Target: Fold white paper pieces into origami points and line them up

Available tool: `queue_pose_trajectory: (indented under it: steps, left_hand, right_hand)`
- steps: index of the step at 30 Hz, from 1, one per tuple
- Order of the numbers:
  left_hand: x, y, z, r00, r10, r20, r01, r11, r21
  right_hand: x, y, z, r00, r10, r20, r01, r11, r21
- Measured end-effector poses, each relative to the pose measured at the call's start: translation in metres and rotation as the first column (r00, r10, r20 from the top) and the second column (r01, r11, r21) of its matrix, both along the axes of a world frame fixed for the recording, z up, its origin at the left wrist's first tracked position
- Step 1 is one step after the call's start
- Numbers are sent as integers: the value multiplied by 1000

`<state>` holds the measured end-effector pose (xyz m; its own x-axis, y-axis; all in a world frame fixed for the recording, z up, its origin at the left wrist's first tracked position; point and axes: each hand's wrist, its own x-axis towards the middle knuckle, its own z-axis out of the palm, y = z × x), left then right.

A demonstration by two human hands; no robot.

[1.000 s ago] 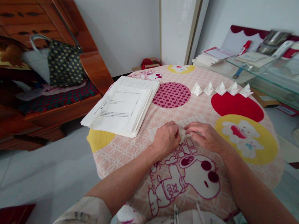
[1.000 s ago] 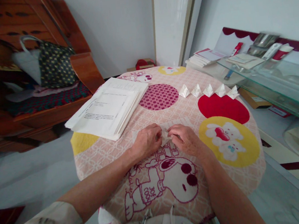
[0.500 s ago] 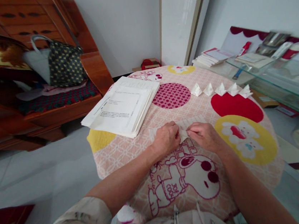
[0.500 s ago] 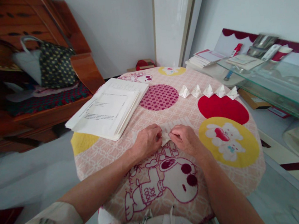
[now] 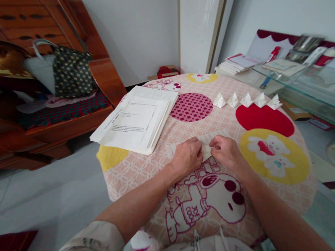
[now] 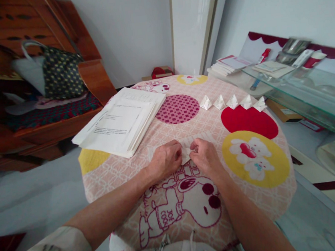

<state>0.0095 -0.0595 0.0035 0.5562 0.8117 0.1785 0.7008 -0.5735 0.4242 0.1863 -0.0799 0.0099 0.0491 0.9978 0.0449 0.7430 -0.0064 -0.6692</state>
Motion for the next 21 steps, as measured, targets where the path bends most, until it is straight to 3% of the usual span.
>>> queue_pose_trajectory:
  steps: [10, 16, 21]
  left_hand:
    - [-1, 3, -3, 1000, -6, 20, 7, 1000, -30]
    - [-3, 4, -4, 1000, 0, 30, 2, 999, -51]
    - [-3, 4, -5, 1000, -2, 28, 3, 999, -37]
  right_hand:
    - [-2, 5, -2, 999, 21, -24, -25, 988, -150]
    - [5, 5, -6, 975, 16, -224, -79, 958, -274]
    - [4, 6, -9, 981, 25, -192, -63, 979, -192]
